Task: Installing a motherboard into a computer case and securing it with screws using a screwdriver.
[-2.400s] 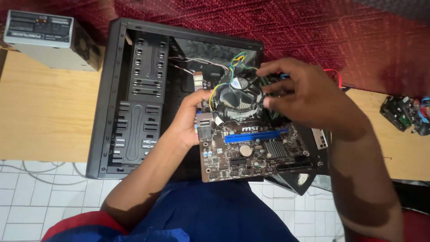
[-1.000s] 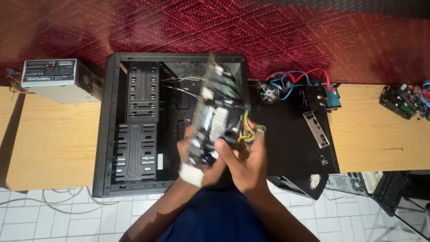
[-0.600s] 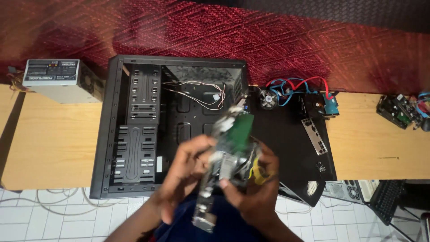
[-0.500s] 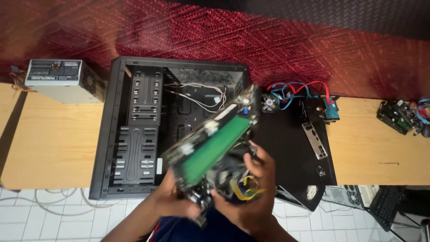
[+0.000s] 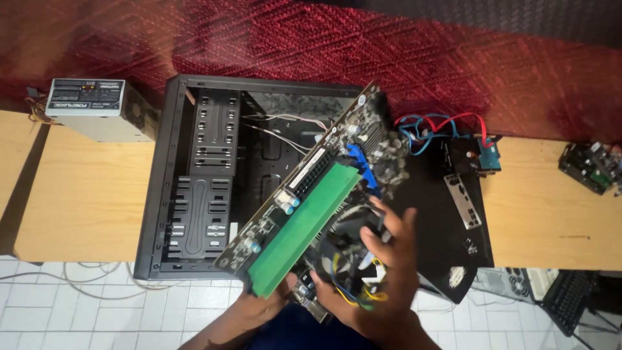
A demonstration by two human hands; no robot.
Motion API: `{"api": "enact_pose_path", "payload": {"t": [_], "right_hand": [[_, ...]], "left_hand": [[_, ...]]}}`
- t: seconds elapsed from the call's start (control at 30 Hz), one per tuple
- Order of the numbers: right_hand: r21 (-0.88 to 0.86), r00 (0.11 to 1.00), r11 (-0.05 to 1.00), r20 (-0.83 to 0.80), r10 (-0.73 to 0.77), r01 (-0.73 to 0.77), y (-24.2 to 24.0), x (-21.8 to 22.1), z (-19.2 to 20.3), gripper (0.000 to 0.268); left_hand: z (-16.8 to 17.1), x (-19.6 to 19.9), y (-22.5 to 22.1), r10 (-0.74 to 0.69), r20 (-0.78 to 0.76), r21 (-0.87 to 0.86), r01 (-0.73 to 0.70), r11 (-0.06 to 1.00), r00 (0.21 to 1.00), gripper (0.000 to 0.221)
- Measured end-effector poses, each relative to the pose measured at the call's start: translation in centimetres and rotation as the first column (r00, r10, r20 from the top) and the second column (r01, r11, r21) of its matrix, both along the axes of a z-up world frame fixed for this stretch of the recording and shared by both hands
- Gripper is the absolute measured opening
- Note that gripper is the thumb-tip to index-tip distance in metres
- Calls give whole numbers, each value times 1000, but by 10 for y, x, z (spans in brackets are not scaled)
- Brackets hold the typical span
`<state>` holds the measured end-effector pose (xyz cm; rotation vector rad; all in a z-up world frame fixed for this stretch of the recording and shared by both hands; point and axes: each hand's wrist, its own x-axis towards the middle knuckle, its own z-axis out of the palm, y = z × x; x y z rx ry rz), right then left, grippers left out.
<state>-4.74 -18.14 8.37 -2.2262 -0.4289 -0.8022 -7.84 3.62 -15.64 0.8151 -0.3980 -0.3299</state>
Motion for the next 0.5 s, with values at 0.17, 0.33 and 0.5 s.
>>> {"api": "enact_pose_path", "payload": {"t": [0.17, 0.33, 0.5], "right_hand": [[268, 998, 963, -60, -18, 33, -6, -24, 7, 72], [563, 726, 666, -686, 46, 490, -72, -35, -10, 64], [539, 763, 763, -639, 96, 356, -83, -41, -27, 72]], "left_hand": [[-49, -58, 7, -19, -80, 26, 22, 999, 997, 54], [-89, -105, 17, -38, -153, 47, 46, 998, 987, 60], [-111, -142, 27, -53, -225, 71, 71, 995, 973, 67]]}}
